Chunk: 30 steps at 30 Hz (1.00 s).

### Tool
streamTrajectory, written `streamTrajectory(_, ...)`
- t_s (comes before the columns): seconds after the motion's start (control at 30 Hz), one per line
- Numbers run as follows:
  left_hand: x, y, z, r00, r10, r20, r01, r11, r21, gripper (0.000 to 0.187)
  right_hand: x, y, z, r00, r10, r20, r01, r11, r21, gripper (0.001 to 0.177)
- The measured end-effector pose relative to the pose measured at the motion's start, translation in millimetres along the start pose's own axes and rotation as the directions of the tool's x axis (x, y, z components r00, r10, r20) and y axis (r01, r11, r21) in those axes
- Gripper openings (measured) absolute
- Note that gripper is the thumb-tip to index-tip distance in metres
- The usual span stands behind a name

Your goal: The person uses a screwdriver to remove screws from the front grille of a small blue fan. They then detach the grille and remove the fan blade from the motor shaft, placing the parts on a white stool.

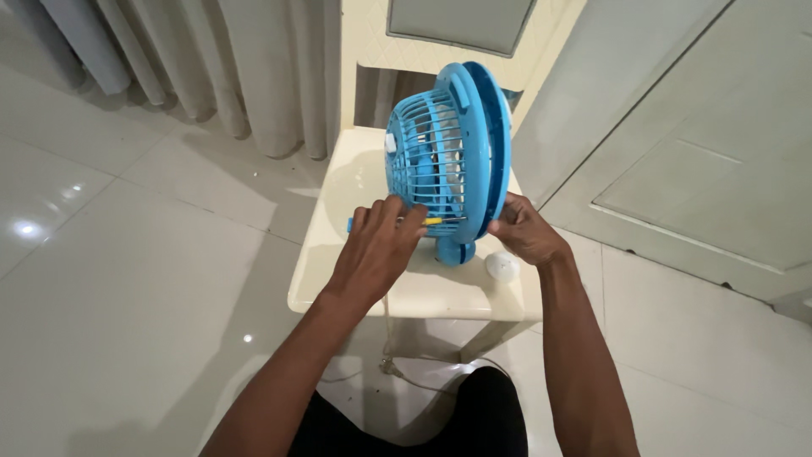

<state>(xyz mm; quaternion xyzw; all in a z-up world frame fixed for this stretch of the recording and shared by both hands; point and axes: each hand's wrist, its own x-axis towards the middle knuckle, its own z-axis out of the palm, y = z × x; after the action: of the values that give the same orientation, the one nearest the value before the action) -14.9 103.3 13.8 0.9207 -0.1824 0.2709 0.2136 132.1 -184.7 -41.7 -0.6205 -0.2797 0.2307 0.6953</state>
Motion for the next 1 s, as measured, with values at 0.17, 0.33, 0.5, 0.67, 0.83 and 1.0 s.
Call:
streamTrajectory(0.17,-10,4,9,0.994,-0.017,-0.11,0.011,0.998,-0.058,0.036,-17,-29,19,0.988,-0.054,-0.142,0.023,0.977,-0.212,0.066)
streamTrajectory(0.33,-19,8,25,0.974,-0.023,-0.224,0.027,1.0,0.015,0.038,-30,-34,22,0.958,-0.181,-0.223,0.144,0.974,-0.173,0.063)
streamTrajectory(0.5,-14,31,34,0.91,-0.145,-0.389,0.115,0.988,-0.099,0.04,-39,-39,21,0.933,-0.221,-0.285,0.163,0.963,-0.213,0.062)
streamTrajectory(0.67,16,68,43,0.835,-0.172,-0.523,0.072,0.976,-0.205,0.056,-39,-39,23,0.889,-0.228,-0.397,0.142,0.961,-0.235,0.065)
streamTrajectory(0.83,41,79,42,0.829,-0.182,-0.529,0.098,0.978,-0.184,0.062,-37,-33,13,0.865,-0.218,-0.453,0.162,0.974,-0.161,0.064)
streamTrajectory(1.0,45,73,42,0.847,-0.17,-0.504,0.085,0.979,-0.187,0.051,-40,-21,-8,0.836,-0.119,-0.536,0.096,0.993,-0.071,0.06)
